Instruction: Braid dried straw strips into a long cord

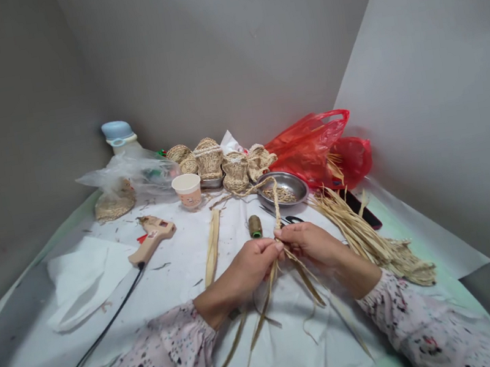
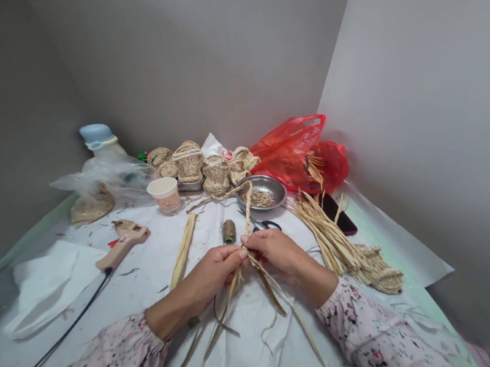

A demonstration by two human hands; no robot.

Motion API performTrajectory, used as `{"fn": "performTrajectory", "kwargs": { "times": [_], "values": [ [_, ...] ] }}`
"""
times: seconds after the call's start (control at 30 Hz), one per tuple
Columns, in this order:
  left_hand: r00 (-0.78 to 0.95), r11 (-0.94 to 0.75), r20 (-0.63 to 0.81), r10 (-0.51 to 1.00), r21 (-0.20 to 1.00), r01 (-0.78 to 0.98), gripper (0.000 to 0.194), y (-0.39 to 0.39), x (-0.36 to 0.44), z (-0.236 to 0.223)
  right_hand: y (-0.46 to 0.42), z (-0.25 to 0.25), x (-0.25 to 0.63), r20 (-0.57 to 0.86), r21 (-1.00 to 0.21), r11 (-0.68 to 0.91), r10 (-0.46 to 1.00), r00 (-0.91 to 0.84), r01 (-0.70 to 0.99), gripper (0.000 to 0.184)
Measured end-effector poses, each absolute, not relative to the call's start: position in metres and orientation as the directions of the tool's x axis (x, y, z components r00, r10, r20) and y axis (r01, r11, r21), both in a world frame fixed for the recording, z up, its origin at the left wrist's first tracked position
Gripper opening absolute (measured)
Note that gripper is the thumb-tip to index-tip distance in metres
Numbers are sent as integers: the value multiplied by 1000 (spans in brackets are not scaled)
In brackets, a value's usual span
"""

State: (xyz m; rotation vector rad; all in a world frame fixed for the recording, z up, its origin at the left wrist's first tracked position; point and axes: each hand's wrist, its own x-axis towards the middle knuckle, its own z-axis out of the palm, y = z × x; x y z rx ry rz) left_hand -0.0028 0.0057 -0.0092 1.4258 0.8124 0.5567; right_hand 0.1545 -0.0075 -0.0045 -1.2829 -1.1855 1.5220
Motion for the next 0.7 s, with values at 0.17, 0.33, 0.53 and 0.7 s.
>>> {"fn": "performTrajectory", "kwargs": {
  "times": [0.17, 0.33, 0.53, 0.7],
  "values": [
    [617, 94, -100, 781, 995, 43, 31, 9, -4, -11, -9, 0, 153, -186, -980, -197, 947, -263, -19, 40],
    [634, 156, -102, 767, 987, -30, 25, 10, -4, -13, -13, 6, 153, -165, -986, -146, 925, -343, 79, 27],
    [538, -47, -41, 842, 988, 149, 20, 10, -4, -14, -14, 11, 155, -73, -914, 29, 969, -235, 404, 19],
    [513, -292, 91, 853, 899, 325, 26, 6, -4, -12, -14, 6, 151, 74, -803, 119, 992, -100, 584, 15]
  ]
}}
